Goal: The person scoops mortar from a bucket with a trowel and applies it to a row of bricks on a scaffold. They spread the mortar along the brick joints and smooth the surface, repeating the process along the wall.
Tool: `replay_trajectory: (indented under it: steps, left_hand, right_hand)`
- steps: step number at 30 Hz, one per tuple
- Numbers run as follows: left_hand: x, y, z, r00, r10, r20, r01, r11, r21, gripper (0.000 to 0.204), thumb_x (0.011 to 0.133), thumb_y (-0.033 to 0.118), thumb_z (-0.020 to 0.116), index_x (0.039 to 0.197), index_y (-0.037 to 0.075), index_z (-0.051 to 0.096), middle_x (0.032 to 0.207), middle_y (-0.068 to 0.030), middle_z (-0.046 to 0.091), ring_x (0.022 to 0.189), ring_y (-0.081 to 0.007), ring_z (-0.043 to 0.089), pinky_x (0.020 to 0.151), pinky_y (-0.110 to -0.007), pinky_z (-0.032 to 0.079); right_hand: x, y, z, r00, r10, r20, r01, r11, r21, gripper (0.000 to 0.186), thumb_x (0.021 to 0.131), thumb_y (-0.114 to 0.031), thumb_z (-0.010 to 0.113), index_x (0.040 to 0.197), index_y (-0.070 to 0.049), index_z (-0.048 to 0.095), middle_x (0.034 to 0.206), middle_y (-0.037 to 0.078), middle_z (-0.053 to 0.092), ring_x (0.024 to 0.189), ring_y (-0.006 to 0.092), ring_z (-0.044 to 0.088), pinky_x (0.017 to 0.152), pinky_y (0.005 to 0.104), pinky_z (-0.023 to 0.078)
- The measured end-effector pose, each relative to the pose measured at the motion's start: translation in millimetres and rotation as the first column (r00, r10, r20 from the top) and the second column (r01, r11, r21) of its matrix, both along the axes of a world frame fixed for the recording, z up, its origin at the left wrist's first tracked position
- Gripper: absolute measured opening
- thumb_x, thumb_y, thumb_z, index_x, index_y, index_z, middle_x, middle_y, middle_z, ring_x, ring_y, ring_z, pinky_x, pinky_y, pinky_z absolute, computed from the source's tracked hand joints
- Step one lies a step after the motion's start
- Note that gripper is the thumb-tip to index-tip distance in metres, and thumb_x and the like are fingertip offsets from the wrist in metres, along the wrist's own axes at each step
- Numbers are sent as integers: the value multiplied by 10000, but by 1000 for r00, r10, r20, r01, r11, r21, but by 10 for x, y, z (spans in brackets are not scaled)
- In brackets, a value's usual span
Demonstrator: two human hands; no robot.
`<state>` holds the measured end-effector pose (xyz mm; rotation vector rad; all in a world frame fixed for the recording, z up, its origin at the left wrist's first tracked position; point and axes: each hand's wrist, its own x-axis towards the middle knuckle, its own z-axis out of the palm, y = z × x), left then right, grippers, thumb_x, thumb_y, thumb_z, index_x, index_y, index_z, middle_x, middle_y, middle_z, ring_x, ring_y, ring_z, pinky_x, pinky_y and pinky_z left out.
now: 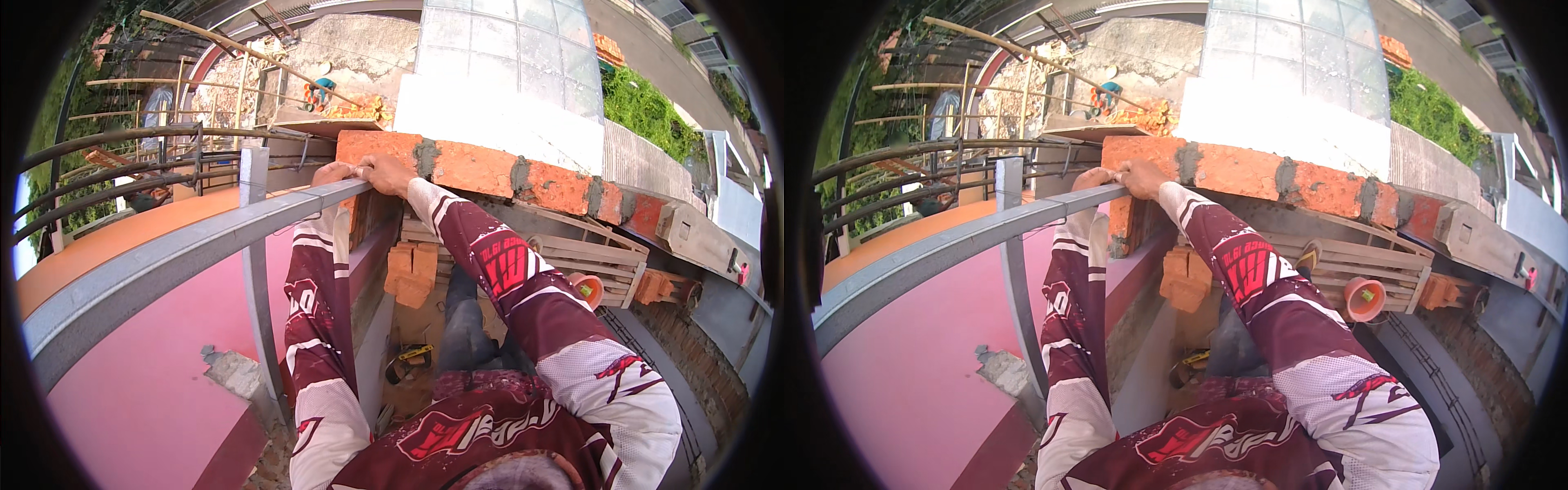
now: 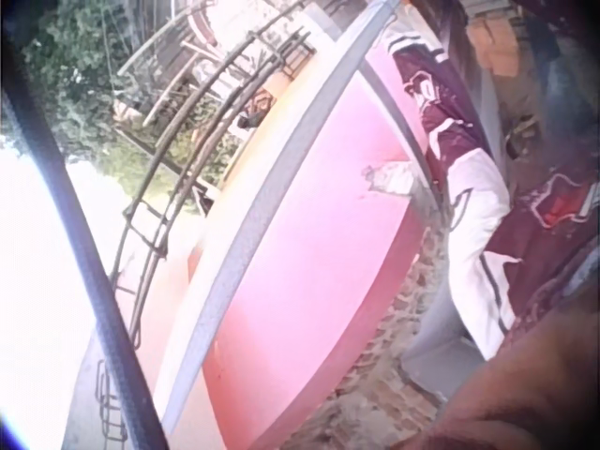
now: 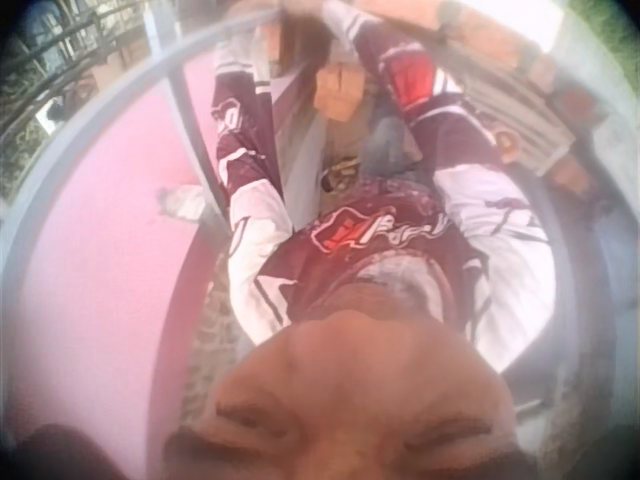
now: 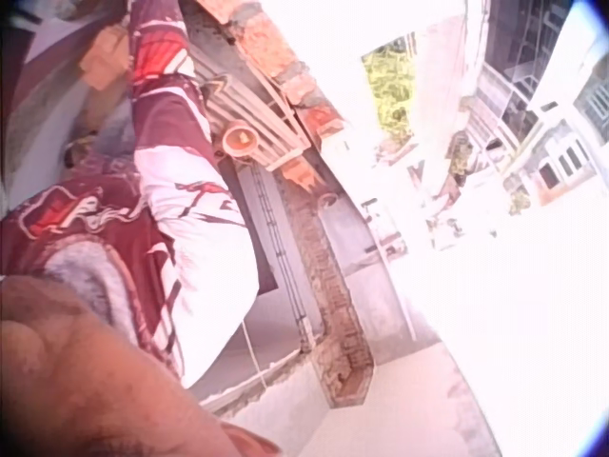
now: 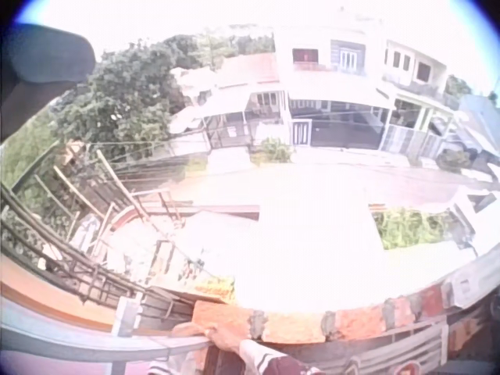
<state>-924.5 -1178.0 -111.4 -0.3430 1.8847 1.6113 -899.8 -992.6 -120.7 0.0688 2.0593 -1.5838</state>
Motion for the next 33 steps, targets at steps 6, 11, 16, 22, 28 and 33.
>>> replay_trajectory:
  steps: [6, 11, 16, 22, 28, 33]
  left_hand:
    - [345, 13, -129, 826, 542, 153, -559, 823, 100, 171, 945, 199, 597, 1000, 40, 629, 839, -46, 637, 755, -171, 622, 779, -338, 521]
    - [853, 183, -223, 666, 528, 527, -706, 675, 216, 175, 921, 193, 654, 1006, 55, 587, 868, -49, 614, 736, -178, 605, 743, -373, 530]
    - [767, 205, -278, 578, 729, 368, -791, 611, 33, 153, 896, 127, 671, 994, 54, 579, 807, -37, 579, 679, -137, 571, 548, -281, 479]
    - [416, -43, -258, 961, 277, 20, -277, 960, 28, 129, 937, 164, 618, 1003, 61, 659, 723, 11, 609, 528, -63, 494, 447, -201, 398]
    - [217, -5, -179, 989, 52, -141, -53, 999, -6, 201, 927, 183, 656, 1027, 11, 675, 729, 9, 642, 543, -43, 518, 469, -183, 406]
    - [81, 14, -109, 999, -31, -9, 30, 994, -103, 207, 926, 166, 656, 1034, -9, 672, 727, 4, 642, 548, -43, 526, 483, -177, 415]
  right_hand:
    - [374, 132, -36, 893, -403, 203, 427, 900, -90, 211, 947, -200, 587, 991, -13, 674, 846, 51, 658, 798, 118, 597, 705, 279, 479]
    - [1099, 18, -6, 908, -409, -91, 405, 913, -55, 173, 930, -138, 581, 998, -25, 693, 882, 84, 680, 777, 163, 632, 731, 314, 502]
    - [1306, -129, -2, 895, -438, -85, 423, 893, -153, 275, 886, -124, 606, 1147, -43, 634, 1073, 158, 661, 965, 341, 645, 831, 384, 513]
    - [958, 115, -15, 915, -310, -257, 360, 916, 178, 356, 877, -134, 607, 1220, -47, 568, 1157, 199, 578, 1028, 406, 600, 879, 478, 494]
    - [602, 108, -65, 966, -99, -239, 178, 924, 339, 337, 888, -151, 608, 1198, -22, 581, 1103, 231, 562, 1032, 420, 591, 857, 484, 498]
    - [510, 97, -192, 930, 35, -366, 143, 883, 448, 198, 855, -134, 624, 1014, -16, 639, 979, 206, 578, 989, 390, 609, 814, 480, 510]
